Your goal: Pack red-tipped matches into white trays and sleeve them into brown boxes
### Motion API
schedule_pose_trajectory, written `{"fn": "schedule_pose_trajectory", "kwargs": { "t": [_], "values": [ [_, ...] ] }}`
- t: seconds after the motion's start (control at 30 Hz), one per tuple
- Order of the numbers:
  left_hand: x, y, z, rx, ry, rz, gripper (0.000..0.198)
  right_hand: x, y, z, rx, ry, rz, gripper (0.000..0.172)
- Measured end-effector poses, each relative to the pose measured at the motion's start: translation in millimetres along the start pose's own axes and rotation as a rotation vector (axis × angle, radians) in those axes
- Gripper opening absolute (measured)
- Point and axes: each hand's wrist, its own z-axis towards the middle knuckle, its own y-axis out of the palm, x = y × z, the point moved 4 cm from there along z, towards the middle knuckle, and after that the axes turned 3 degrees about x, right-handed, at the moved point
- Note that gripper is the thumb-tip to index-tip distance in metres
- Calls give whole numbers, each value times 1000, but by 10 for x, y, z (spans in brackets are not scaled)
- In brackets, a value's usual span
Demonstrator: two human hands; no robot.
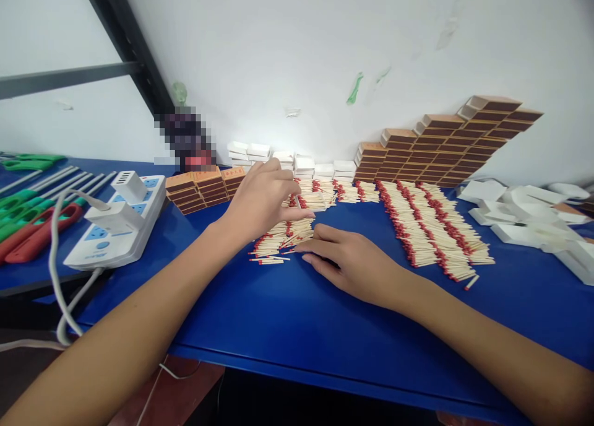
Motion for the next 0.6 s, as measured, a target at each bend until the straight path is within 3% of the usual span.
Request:
{"fn": "schedule_pose_trajectory", "kwargs": {
  "t": [0.13, 0.37, 0.6],
  "values": [
    [-3, -5, 3, 6, -1, -9, 43, 15, 16, 3, 30, 10, 3, 22],
    [-2, -4, 1, 14, 14, -2, 42, 6, -1, 38, -48, 91, -2, 10],
    [-5, 2, 4, 6, 7, 11, 42, 95, -45, 47, -120, 90, -163, 13]
  ]
}}
